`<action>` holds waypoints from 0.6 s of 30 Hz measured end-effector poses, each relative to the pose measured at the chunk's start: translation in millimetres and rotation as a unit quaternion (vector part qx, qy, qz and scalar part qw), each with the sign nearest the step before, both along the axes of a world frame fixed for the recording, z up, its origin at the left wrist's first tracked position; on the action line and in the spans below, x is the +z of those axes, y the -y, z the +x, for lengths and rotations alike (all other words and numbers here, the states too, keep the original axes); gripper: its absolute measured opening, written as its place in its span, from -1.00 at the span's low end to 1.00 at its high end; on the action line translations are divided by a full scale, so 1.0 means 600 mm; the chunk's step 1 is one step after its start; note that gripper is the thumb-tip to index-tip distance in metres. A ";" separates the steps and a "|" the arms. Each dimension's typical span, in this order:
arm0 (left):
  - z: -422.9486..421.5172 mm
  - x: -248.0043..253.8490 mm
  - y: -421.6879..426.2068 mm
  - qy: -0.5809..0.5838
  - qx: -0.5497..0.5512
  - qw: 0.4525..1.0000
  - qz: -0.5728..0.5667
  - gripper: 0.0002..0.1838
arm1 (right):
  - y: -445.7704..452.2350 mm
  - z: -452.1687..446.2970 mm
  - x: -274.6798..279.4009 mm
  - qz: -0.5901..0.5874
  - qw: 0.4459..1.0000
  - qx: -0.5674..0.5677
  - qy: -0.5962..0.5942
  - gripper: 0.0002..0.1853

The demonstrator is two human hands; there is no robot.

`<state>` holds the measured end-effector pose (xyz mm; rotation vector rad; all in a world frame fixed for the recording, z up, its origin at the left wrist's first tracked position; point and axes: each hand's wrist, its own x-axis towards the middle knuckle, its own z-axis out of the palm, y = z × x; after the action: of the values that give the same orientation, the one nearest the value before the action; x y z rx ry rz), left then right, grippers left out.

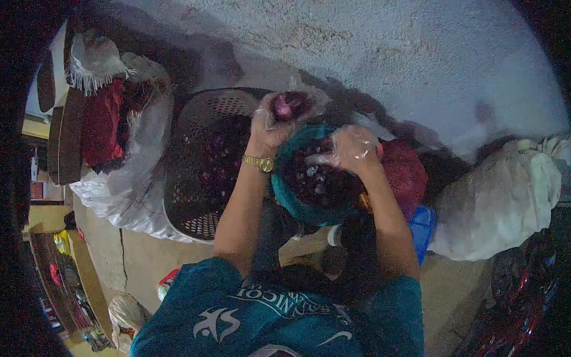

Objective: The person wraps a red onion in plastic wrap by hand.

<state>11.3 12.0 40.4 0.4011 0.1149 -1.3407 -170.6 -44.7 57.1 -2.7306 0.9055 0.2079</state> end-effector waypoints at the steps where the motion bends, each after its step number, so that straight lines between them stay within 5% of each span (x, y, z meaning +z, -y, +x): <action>1: 0.004 -0.014 0.006 -0.024 -0.014 1.000 0.007 -0.68 | -0.001 -0.001 0.001 0.000 1.000 0.001 0.000 -0.11; 4: 0.006 -0.030 0.011 0.003 -0.007 0.999 0.044 -0.68 | -0.006 0.001 0.021 0.062 0.994 -0.030 0.090 -0.15; 9: -0.023 -0.013 0.009 0.137 0.017 0.988 0.070 -0.74 | -0.004 0.008 0.022 -0.010 0.953 -0.140 0.267 -0.24; 16: -0.071 0.002 -0.002 0.210 0.029 0.976 0.052 -0.77 | 0.001 0.019 -0.007 -0.025 0.952 -0.154 0.264 -0.34; 18: -0.069 -0.008 0.003 0.255 0.044 0.966 0.032 -0.77 | -0.004 0.023 -0.004 0.058 0.924 -0.162 0.342 -0.20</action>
<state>-29.9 10.5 35.8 0.7740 -0.2511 -1.1130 -156.9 -42.2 55.0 -2.2233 1.0447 -0.6860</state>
